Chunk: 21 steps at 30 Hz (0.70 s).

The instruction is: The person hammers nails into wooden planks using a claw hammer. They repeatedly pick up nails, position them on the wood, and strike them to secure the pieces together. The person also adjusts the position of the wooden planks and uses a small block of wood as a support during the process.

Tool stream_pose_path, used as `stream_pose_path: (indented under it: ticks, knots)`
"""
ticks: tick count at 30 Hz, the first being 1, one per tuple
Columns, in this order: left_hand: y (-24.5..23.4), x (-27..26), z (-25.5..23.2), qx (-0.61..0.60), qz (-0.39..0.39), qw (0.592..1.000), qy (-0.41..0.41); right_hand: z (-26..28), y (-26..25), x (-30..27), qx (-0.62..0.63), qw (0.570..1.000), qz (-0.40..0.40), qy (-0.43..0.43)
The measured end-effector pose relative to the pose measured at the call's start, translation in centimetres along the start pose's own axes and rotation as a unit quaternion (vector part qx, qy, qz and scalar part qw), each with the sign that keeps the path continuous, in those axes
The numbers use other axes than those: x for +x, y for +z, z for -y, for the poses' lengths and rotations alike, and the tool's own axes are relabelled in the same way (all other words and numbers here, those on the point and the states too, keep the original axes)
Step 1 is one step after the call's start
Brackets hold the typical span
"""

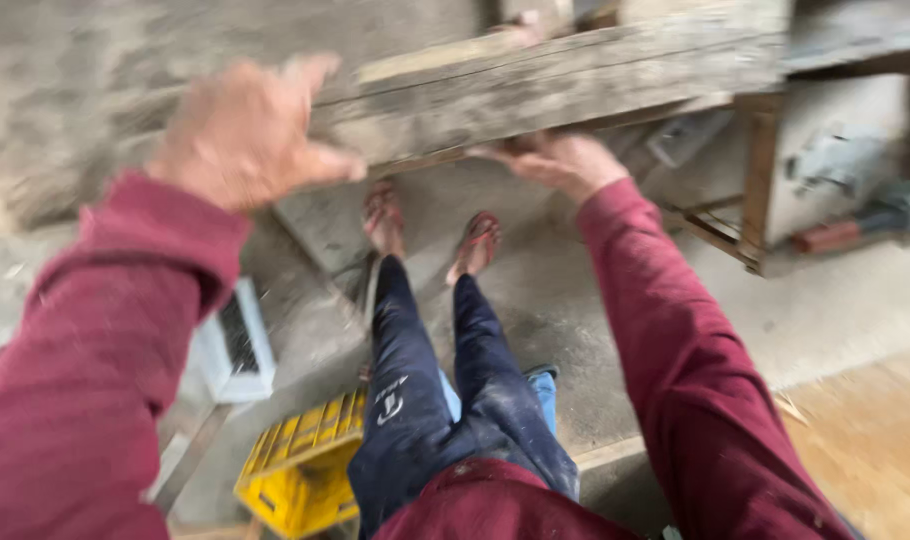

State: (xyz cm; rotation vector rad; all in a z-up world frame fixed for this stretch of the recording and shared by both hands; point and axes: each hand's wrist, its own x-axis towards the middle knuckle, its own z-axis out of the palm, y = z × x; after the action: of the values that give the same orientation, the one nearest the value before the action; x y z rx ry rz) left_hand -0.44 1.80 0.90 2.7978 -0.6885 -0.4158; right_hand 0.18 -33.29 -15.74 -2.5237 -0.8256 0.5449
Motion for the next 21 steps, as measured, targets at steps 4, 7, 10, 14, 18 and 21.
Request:
stream_pose_path:
  ticks: [4, 7, 10, 14, 18, 21]
  knots:
    - [-4.5, -4.4, 5.6, 0.009, -0.141, 0.987, 0.081, 0.0, 0.9, 0.3, 0.095, 0.991, -0.088, -0.034]
    - [-4.4, -6.9, 5.9, 0.107, 0.094, 0.986, -0.086, 0.1, 0.6, 0.7, 0.062, 0.996, -0.065, -0.011]
    - [-2.0, -7.4, 5.2, 0.202, 0.238, 0.939, -0.142, 0.7, -0.2, 1.0, 0.084, 0.992, -0.090, -0.019]
    - [0.5, -8.1, 6.9, 0.266, 0.141, 0.951, -0.065, 0.6, -0.1, 1.7, 0.164, 0.984, -0.033, 0.054]
    - [0.9, -7.1, 9.0, 0.273, 0.130, 0.950, -0.079, -1.7, 1.6, 0.9, -0.004, 0.983, 0.110, 0.145]
    - [-0.2, -7.2, 8.4, 0.278, 0.096, 0.954, -0.058, -2.6, 4.0, 0.4, -0.010, 0.947, 0.226, 0.227]
